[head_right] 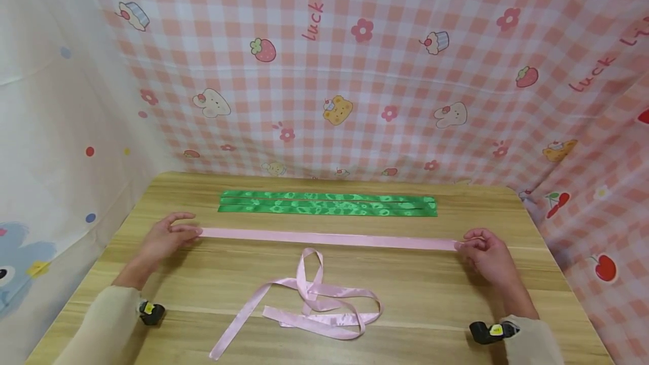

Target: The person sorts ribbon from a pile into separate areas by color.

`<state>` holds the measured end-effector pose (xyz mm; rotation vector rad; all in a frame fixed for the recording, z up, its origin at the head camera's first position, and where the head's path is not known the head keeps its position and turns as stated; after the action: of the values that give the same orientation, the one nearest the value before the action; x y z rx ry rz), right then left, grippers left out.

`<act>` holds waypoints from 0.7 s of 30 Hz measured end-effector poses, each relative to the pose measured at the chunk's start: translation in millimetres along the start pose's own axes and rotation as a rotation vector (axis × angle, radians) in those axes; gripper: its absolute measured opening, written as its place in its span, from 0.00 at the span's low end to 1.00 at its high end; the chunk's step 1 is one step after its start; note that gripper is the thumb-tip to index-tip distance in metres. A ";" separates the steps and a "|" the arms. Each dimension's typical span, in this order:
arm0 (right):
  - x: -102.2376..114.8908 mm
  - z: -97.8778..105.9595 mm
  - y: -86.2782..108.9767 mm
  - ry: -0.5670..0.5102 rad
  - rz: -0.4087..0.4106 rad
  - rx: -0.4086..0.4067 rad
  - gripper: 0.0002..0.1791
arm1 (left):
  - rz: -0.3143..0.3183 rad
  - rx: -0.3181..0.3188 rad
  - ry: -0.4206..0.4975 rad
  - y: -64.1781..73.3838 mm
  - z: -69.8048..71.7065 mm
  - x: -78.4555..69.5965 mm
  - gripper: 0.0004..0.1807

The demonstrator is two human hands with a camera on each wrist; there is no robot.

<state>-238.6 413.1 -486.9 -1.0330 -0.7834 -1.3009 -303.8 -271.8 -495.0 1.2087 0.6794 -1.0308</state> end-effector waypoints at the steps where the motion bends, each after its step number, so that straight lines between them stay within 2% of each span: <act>1: -1.1 -1.0 0.1 0.017 -0.005 -0.009 0.09 | 0.010 -0.011 -0.003 -2.1 -1.2 1.5 0.31; 9: -10.3 -3.8 3.1 0.086 -0.058 -0.047 0.15 | 0.055 -0.070 -0.053 -7.6 -6.7 5.9 0.28; 15: -17.0 -1.7 6.5 0.081 -0.061 -0.082 0.17 | 0.093 -0.081 -0.088 -6.1 -7.4 11.3 0.29; 21: -22.0 -1.0 7.2 0.138 -0.057 -0.093 0.18 | 0.127 -0.086 -0.084 -4.9 -4.9 16.3 0.30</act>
<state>-234.5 420.3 -508.6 -0.9888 -0.6567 -1.4532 -301.1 -271.5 -512.5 1.1132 0.5687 -0.9319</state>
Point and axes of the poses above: each hand's wrist, its own y-axis away from the middle knuckle, its own z-axis out of the back of the hand, x = y × z, the point moved 9 cm from there along -y, towards the middle knuckle, and after that the axes turned 13 degrees about z, right-handed, at the moved point
